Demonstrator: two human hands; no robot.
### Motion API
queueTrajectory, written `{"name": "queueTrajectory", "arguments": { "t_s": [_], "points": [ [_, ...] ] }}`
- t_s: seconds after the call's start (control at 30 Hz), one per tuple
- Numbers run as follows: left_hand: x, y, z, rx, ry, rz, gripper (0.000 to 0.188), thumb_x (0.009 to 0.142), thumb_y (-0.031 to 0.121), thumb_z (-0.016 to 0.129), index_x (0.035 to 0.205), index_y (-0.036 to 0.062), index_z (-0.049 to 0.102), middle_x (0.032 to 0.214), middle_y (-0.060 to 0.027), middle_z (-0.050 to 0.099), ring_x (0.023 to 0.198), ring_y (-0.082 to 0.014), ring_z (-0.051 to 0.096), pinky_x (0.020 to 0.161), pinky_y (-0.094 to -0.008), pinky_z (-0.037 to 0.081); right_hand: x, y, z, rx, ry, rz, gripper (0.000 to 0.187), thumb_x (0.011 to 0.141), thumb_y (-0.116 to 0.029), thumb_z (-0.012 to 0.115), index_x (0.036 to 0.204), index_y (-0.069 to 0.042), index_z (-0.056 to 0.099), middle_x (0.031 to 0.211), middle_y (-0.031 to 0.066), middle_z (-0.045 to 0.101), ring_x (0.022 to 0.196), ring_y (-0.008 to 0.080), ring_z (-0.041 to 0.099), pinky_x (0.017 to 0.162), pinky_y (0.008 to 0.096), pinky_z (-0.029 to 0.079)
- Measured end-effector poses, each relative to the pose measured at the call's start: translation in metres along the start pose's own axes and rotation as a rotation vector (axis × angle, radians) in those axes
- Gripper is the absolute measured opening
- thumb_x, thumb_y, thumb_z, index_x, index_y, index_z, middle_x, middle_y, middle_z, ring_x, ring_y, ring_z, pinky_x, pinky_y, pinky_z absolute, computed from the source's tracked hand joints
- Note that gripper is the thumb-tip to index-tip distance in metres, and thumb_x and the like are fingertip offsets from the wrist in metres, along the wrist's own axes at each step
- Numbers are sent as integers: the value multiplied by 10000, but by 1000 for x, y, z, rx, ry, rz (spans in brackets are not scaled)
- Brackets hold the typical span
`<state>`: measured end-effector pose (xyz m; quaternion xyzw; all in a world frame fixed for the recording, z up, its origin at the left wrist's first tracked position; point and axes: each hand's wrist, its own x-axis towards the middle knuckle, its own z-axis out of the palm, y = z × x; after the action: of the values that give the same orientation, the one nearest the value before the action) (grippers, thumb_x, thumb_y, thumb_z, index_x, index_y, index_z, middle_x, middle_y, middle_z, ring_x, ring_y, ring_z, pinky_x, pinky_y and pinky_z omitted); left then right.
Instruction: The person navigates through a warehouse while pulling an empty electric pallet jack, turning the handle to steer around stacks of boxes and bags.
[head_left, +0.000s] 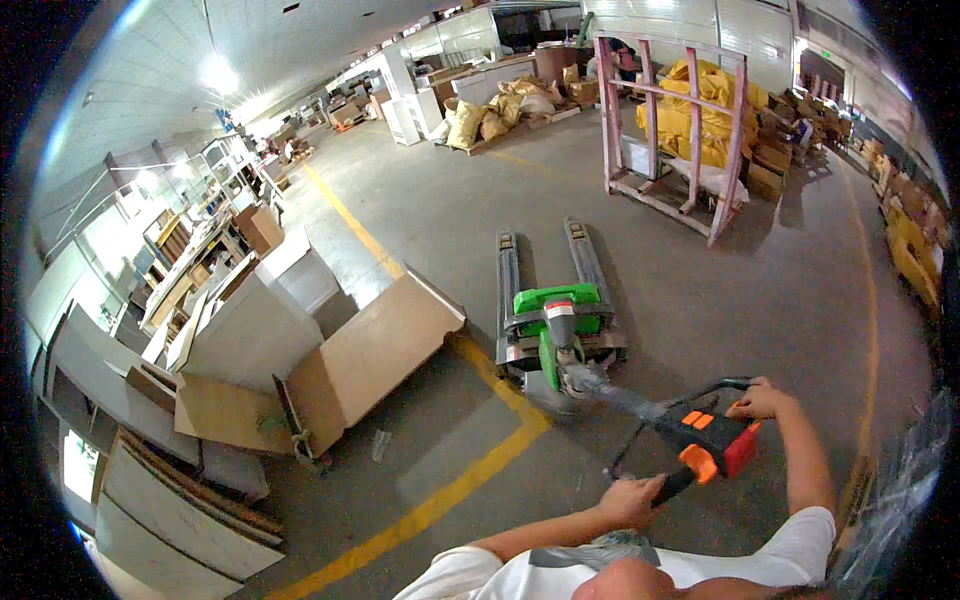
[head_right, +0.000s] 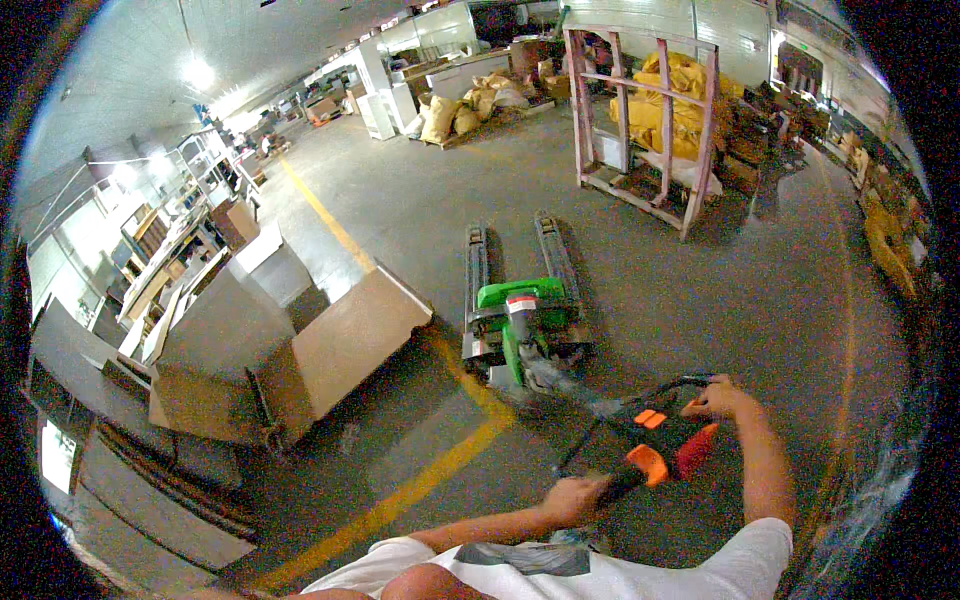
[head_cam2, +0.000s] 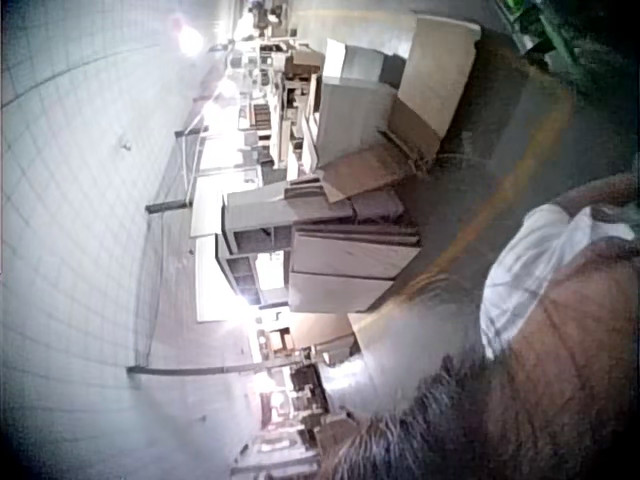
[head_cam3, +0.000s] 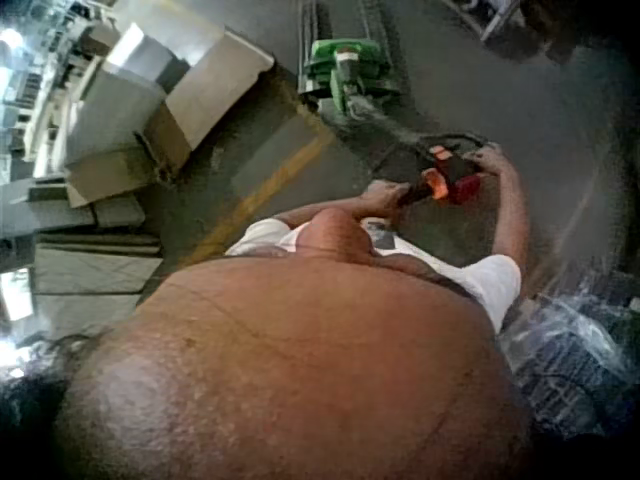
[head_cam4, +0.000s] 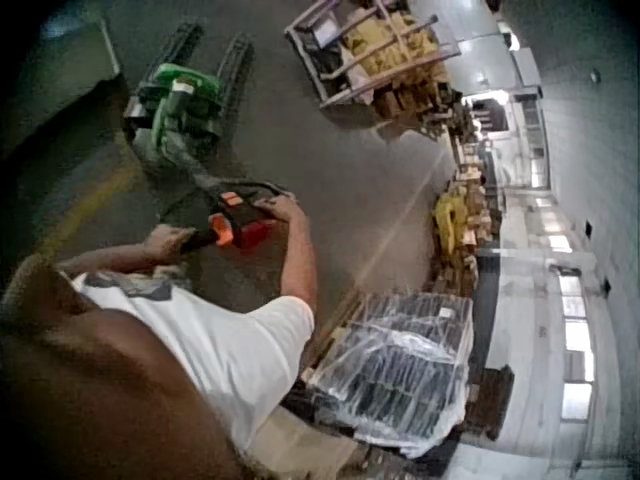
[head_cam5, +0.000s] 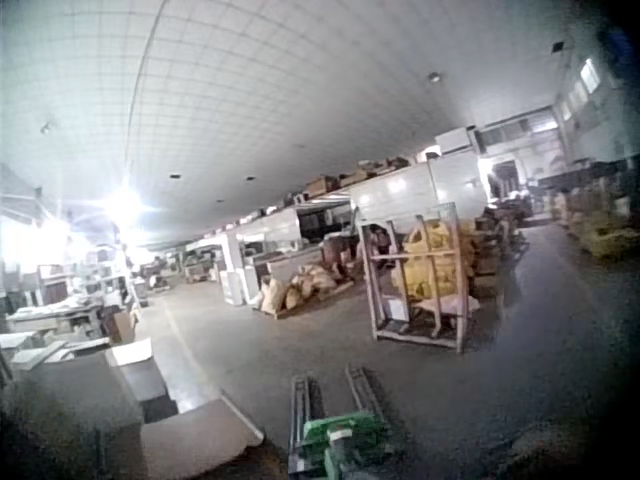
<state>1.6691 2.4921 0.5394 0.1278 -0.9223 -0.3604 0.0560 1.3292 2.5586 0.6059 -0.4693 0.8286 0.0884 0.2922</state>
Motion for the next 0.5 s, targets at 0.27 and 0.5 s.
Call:
{"name": "queueTrajectory", "arguments": {
  "t_s": [0.27,0.5],
  "points": [
    [3,-117,-126,293,234,-218,345,643,197,670,975,130,603,818,-97,633,764,-312,610,637,-419,479,142,-115,-48,-274,3,-387,783,722,-818,231,955,-237,700,893,87,664,955,285,586,902,466,361],
    [23,-229,-216,450,582,-239,215,594,124,686,777,105,575,740,-77,602,739,-302,588,682,-414,446,251,-225,-95,-256,127,-528,931,702,-844,124,815,-111,686,807,119,658,839,309,621,722,414,477]
  ]
}}
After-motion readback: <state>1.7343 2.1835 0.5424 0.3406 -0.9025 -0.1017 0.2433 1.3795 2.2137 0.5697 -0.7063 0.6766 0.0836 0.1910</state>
